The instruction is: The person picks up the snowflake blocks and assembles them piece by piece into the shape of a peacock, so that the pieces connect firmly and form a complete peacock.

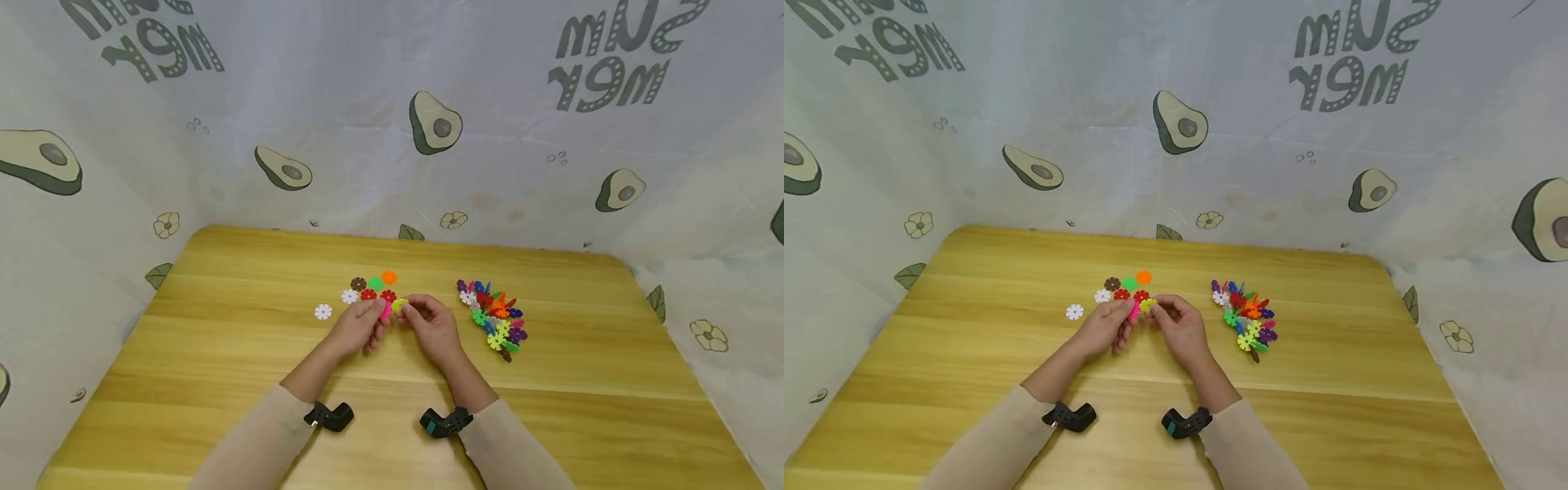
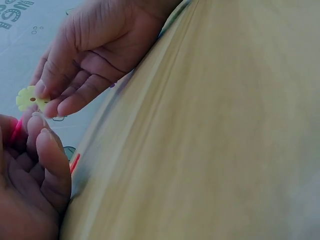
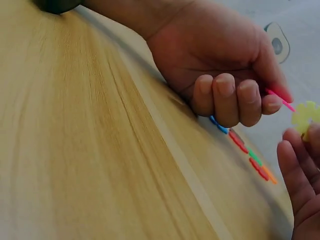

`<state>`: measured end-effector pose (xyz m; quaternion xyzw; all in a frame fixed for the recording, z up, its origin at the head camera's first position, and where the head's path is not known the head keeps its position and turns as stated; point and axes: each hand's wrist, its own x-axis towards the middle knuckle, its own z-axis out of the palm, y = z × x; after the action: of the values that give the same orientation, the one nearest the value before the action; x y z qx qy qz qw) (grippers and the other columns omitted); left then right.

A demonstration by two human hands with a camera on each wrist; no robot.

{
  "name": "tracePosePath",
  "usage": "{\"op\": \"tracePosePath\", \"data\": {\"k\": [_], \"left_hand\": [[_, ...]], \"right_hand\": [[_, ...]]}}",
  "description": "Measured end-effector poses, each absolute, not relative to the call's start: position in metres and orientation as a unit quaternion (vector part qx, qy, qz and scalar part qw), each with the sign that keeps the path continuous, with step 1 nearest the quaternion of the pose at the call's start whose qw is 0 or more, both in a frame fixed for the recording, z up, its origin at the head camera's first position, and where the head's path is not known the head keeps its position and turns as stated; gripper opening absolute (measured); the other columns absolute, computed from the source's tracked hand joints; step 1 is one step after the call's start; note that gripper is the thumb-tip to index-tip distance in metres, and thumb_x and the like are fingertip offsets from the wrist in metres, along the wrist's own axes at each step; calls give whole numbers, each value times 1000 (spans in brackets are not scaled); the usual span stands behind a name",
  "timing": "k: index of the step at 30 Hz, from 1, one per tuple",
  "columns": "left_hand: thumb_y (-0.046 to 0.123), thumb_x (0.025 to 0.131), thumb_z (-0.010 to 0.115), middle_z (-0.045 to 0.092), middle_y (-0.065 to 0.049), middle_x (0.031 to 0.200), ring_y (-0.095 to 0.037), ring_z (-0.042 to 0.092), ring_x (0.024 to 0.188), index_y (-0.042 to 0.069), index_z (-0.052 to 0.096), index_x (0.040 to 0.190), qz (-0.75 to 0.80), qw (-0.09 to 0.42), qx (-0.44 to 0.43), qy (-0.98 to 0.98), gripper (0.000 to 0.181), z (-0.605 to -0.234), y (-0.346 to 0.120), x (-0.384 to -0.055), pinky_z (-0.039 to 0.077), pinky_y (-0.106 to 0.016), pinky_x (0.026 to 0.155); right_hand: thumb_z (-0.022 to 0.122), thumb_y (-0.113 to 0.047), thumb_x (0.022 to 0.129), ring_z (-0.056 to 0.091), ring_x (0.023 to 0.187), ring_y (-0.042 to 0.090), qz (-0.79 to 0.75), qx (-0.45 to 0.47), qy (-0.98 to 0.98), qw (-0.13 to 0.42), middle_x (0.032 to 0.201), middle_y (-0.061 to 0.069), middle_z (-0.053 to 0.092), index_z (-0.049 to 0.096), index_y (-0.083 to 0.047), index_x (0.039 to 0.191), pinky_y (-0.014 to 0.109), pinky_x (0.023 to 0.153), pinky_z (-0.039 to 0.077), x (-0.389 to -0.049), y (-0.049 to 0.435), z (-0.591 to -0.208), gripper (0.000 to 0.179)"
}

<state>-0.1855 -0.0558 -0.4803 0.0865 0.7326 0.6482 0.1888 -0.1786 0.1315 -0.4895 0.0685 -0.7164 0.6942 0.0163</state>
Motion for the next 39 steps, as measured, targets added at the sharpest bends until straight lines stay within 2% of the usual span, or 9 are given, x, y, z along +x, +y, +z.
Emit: {"op": "tracePosePath", "data": {"k": [4,9,15,22,32,34,36,39], "left_hand": [[39,111,38,53,0,62,-14,46,47,8,59,85,659,180,61,728,46,-478,-55,-186,44,-24,42],[40,111,39,52,1,60,-13,45,44,7,59,83,667,156,25,728,47,-479,-53,-185,45,-24,43],[43,110,38,48,2,57,-15,46,41,6,57,82,668,142,3,730,50,-478,-50,-184,48,-25,41],[44,111,37,49,1,58,-15,46,40,2,57,82,647,121,17,753,55,-478,-47,-180,50,-28,42],[46,111,29,47,2,51,-16,50,37,-2,58,79,620,97,36,777,64,-477,-46,-177,46,-28,44],[46,112,29,47,2,51,-17,51,40,-1,58,82,625,87,35,775,63,-477,-46,-176,45,-28,45],[46,112,30,48,1,53,-18,55,44,0,57,86,632,73,29,771,59,-478,-45,-176,46,-28,49],[44,112,31,49,-1,58,-21,62,54,1,54,94,650,43,14,759,52,-482,-44,-178,50,-29,58]], "right_hand": [[65,0,98,76,86,21,678,76,-731,26,102,31,71,67,9,113,27,82,64,-178,129,-488,17],[69,0,95,76,88,25,650,99,-753,30,102,27,73,70,7,108,22,80,63,-175,125,-490,14],[70,-1,95,78,87,28,640,102,-760,58,99,27,75,71,6,105,20,77,63,-172,121,-491,13],[70,1,94,77,85,11,661,90,-743,56,100,30,74,70,9,104,24,77,64,-171,118,-491,12],[72,2,92,74,83,4,658,94,-743,81,98,29,75,73,8,100,21,75,63,-171,112,-488,10],[72,1,92,73,89,5,646,102,-751,91,102,26,75,73,6,104,23,81,63,-173,111,-489,13],[73,-3,93,73,103,12,611,114,-778,92,114,22,74,72,3,114,31,93,61,-176,111,-491,22],[70,-9,96,58,133,28,485,145,-858,87,139,14,65,65,-5,133,47,116,46,-180,113,-494,37]]}}
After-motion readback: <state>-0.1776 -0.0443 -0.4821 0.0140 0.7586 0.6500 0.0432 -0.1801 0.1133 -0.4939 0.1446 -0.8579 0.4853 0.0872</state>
